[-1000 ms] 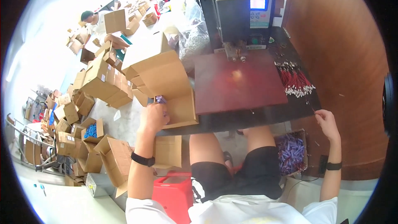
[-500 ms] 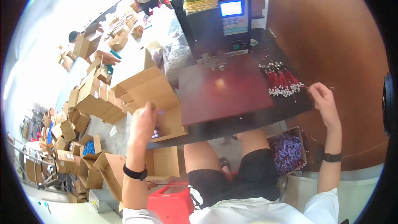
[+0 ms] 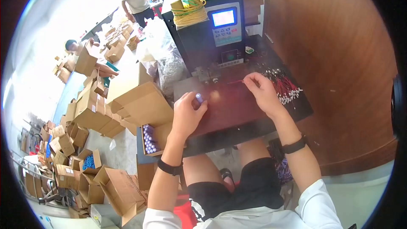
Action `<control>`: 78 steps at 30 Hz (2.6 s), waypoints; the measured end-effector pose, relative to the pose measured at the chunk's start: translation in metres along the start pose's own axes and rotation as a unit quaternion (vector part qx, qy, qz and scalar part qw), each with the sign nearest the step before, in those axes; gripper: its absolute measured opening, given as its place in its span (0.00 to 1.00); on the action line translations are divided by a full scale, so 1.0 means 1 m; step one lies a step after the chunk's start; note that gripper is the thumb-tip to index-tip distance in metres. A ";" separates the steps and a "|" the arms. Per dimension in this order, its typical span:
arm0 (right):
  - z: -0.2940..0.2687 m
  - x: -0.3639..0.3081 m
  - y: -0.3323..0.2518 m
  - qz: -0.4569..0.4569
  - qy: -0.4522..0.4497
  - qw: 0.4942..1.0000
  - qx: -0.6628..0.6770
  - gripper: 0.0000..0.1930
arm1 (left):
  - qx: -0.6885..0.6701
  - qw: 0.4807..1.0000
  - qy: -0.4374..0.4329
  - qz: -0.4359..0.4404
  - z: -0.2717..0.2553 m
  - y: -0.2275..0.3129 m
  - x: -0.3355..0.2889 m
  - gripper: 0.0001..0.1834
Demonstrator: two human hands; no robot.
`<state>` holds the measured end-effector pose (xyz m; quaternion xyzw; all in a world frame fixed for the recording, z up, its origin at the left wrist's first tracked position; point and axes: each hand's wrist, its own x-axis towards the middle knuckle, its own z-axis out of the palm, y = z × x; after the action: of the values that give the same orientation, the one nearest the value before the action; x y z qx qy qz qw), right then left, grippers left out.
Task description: The person picks up a battery and a wire, positions them under the welding machine to join them, and then places the welded battery into a cardboard box.
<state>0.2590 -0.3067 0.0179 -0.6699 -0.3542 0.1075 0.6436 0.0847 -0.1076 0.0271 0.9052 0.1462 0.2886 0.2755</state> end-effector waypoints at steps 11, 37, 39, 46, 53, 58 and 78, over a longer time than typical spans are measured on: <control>0.005 0.009 0.003 -0.020 0.032 0.999 -0.019 0.10 | -0.034 0.999 -0.031 -0.021 0.028 -0.004 0.029 0.16; 0.006 0.008 0.004 -0.045 0.036 0.995 -0.077 0.08 | -0.001 1.000 0.014 0.022 0.036 -0.011 0.032 0.14; 0.005 0.008 0.005 -0.047 0.036 0.996 -0.073 0.08 | 0.000 1.000 0.007 0.018 0.036 -0.011 0.032 0.14; 0.005 0.009 0.009 -0.042 0.035 0.996 -0.072 0.08 | 0.005 0.998 0.041 0.048 0.036 -0.010 0.032 0.15; 0.006 0.005 0.002 -0.028 0.034 0.999 -0.005 0.10 | -0.132 0.987 0.008 -0.095 0.022 0.007 0.030 0.17; 0.008 0.003 0.001 -0.013 -0.017 1.000 0.004 0.10 | -0.183 0.979 0.065 -0.061 0.029 -0.001 0.026 0.10; 0.029 0.019 0.001 -0.018 -0.045 0.998 -0.026 0.13 | -0.017 0.999 0.023 0.030 0.035 -0.001 0.031 0.14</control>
<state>0.2553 -0.2724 0.0183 -0.6745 -0.3974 0.1166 0.6112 0.1300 -0.1087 0.0165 0.8977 0.1202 0.3198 0.2782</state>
